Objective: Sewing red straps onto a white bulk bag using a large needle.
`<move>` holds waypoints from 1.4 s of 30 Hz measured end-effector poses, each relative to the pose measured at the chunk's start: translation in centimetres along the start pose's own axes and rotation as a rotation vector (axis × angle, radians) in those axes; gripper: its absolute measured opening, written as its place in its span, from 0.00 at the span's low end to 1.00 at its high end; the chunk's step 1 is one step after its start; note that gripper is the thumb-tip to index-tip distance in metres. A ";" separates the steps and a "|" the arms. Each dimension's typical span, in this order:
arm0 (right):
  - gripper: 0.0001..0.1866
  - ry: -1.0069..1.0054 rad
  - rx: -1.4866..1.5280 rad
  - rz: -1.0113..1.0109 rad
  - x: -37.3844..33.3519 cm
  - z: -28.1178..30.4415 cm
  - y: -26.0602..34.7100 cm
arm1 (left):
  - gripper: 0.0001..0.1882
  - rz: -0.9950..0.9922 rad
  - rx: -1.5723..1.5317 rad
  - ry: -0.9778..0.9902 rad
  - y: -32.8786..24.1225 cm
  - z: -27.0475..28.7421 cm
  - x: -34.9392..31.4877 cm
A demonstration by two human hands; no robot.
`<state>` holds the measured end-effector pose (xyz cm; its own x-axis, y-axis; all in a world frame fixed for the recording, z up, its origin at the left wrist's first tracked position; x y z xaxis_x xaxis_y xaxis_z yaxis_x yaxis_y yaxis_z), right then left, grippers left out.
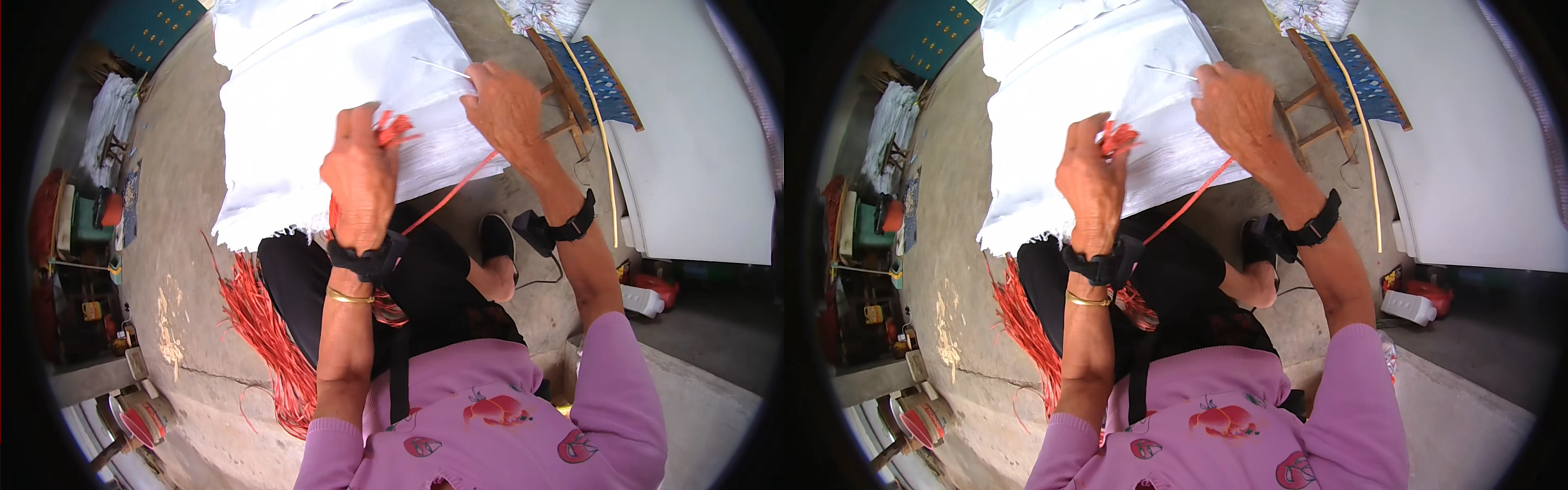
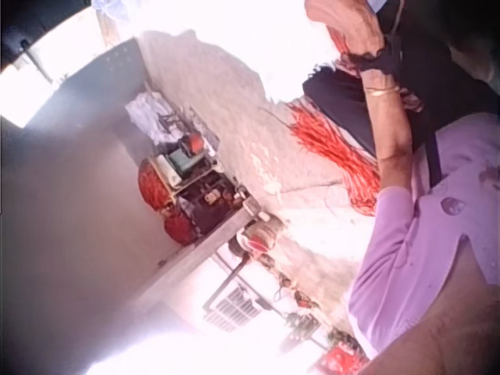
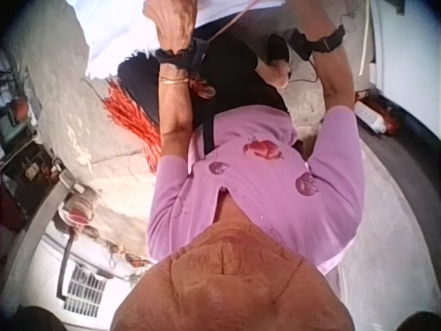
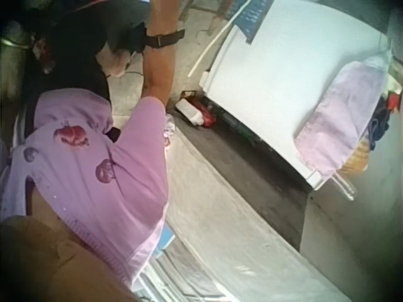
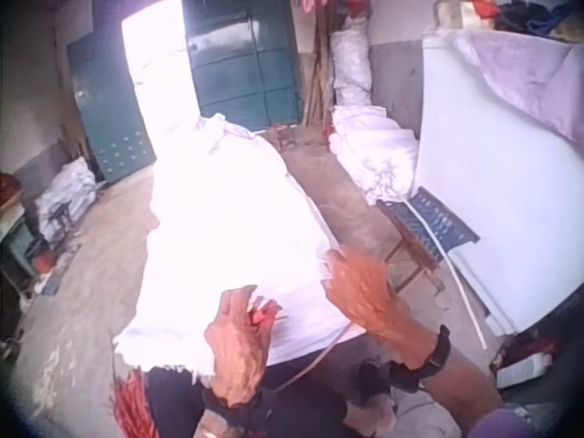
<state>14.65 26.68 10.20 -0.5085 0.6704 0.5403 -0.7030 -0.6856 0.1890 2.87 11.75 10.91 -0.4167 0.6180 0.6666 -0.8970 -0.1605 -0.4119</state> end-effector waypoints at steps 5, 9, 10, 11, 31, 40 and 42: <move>0.10 -0.183 0.196 0.070 -0.8 2.3 1.4 | 0.08 -0.129 0.147 0.139 -2.8 -3.6 1.1; 0.12 -0.124 0.514 -0.141 -1.9 1.0 -0.1 | 0.04 0.036 0.026 -0.017 -1.3 -2.0 1.1; 0.12 -0.124 0.517 -0.147 -2.1 0.7 0.3 | 0.04 0.104 -0.016 -0.013 -0.6 -2.2 1.0; 0.11 -0.078 0.625 -0.187 -2.1 0.1 0.9 | 0.05 0.175 -0.052 -0.015 0.3 -2.3 1.0; 0.06 0.024 0.710 0.185 -1.4 -0.1 5.9 | 0.04 0.563 -0.771 -0.307 7.3 -1.7 -2.5; 0.16 0.013 0.290 0.294 -1.5 -0.1 6.0 | 0.05 0.374 -0.523 -0.346 5.4 -0.3 -1.9; 0.19 0.024 0.294 0.285 -1.3 -0.1 6.2 | 0.06 0.303 -0.454 -0.308 4.2 0.0 -1.7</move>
<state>10.85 21.59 10.61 -0.6765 0.4458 0.5862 -0.3617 -0.8945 0.2628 -0.19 10.02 8.04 -0.7266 0.3352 0.5998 -0.6087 0.0909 -0.7882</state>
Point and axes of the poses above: each hand's wrist, its own x-axis towards the middle knuckle, its own z-axis out of the back of the hand, y = z × x, the point moved 8 cm from there along x, towards the middle knuckle, and after that the axes turned 3 degrees about -z, right-handed, at the moved point
